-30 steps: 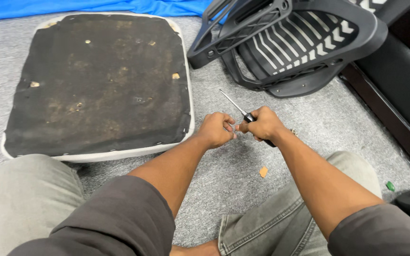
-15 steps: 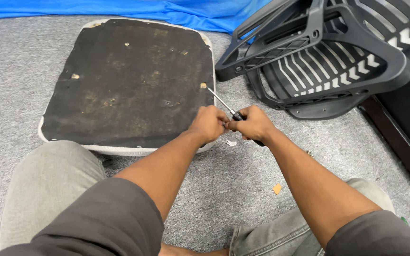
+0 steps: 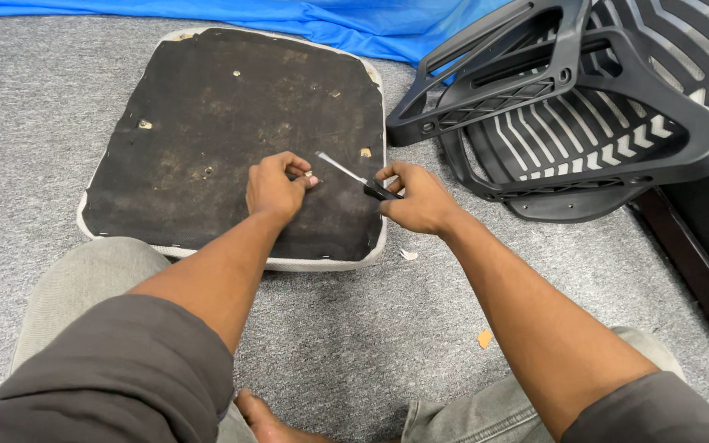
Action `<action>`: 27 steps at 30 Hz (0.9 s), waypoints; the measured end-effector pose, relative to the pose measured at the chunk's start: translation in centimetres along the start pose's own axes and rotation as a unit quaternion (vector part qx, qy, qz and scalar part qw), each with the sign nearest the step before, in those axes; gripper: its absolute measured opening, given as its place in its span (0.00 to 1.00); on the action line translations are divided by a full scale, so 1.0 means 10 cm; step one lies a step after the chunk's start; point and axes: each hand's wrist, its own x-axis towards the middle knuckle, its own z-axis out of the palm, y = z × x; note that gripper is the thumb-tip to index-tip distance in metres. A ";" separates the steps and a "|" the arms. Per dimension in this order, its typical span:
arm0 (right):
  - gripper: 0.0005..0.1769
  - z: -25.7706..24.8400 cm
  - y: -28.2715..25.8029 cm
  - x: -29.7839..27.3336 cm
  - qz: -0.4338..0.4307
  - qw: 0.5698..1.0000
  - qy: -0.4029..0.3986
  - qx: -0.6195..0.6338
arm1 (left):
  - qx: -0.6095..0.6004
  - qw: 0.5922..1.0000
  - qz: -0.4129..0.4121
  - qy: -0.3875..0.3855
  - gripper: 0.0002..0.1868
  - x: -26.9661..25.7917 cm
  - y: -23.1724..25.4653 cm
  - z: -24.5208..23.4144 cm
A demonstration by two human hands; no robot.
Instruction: The person sits on the floor and uses a screwdriver to fasten screws into a chair cushion. They then place a black plastic frame over the cushion and continue to secure it with screws.
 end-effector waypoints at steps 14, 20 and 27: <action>0.13 -0.31 -0.33 0.12 -0.128 0.985 0.097 -0.062 | -0.014 1.000 -0.009 0.017 0.12 0.11 -0.22 0.08; 0.17 -0.38 -0.54 0.10 -0.162 0.977 0.125 -0.063 | -0.010 0.998 0.051 0.021 0.12 0.13 -0.32 0.06; 0.20 -0.41 -0.66 0.15 -0.251 0.954 0.154 -0.057 | -0.006 0.999 0.033 -0.018 0.14 0.12 -0.28 0.00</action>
